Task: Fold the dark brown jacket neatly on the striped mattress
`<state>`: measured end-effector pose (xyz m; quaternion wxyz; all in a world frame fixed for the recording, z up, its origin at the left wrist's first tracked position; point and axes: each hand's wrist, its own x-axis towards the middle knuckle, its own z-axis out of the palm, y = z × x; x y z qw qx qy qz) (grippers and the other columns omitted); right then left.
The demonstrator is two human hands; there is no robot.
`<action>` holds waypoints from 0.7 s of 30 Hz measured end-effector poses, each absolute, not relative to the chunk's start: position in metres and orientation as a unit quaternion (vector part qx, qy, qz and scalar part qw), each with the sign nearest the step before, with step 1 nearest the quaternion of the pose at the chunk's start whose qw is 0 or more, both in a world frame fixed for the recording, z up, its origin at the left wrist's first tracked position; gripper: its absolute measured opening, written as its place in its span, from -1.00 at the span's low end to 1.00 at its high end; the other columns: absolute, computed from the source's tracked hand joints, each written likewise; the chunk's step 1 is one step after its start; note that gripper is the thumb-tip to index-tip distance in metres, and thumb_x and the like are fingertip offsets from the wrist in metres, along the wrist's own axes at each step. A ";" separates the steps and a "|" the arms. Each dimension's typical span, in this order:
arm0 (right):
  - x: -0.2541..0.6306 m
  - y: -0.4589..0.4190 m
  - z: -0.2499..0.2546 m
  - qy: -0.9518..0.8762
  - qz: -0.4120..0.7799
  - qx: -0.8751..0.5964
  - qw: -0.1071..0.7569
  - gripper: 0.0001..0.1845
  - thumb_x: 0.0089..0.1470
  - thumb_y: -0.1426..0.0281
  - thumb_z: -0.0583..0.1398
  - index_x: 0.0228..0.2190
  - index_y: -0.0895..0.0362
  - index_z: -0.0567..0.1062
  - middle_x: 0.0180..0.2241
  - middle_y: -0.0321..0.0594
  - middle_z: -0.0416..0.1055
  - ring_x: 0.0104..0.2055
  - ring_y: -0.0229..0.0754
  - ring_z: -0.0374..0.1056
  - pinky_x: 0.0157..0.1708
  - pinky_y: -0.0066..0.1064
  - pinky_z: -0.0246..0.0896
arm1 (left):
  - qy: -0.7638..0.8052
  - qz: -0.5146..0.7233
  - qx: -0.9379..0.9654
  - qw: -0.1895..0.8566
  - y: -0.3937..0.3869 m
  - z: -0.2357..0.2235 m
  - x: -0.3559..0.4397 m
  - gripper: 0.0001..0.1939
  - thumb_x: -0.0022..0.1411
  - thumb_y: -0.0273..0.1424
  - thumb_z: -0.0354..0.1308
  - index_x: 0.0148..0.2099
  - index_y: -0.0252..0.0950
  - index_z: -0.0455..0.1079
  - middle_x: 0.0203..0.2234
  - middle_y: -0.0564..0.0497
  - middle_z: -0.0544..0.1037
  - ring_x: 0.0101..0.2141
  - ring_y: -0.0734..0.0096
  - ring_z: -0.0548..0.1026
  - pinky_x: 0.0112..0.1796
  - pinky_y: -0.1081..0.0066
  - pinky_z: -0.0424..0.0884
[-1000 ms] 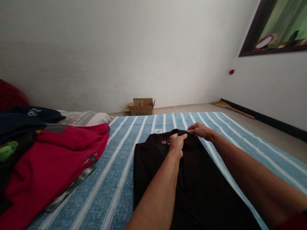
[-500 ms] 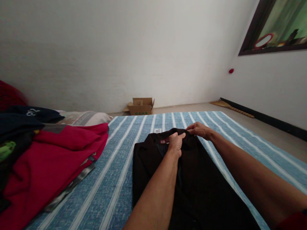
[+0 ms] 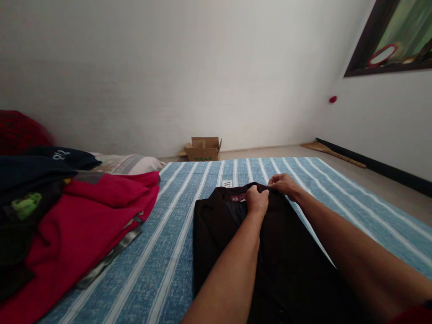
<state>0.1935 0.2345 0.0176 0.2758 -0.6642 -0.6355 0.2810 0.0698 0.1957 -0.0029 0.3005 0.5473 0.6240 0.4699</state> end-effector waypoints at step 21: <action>0.170 0.168 0.016 -0.724 0.042 -0.674 0.141 -0.66 0.12 0.48 -0.02 -0.16 0.11 0.48 -0.17 -0.10 0.43 -0.16 -0.11 0.35 -0.34 -0.43 0.05 | 0.671 0.368 0.581 0.277 0.189 0.010 0.065 -0.82 0.10 -0.44 0.14 -0.23 -0.41 0.43 -0.26 -0.25 0.56 -0.19 0.16 0.51 -0.22 0.37 0.36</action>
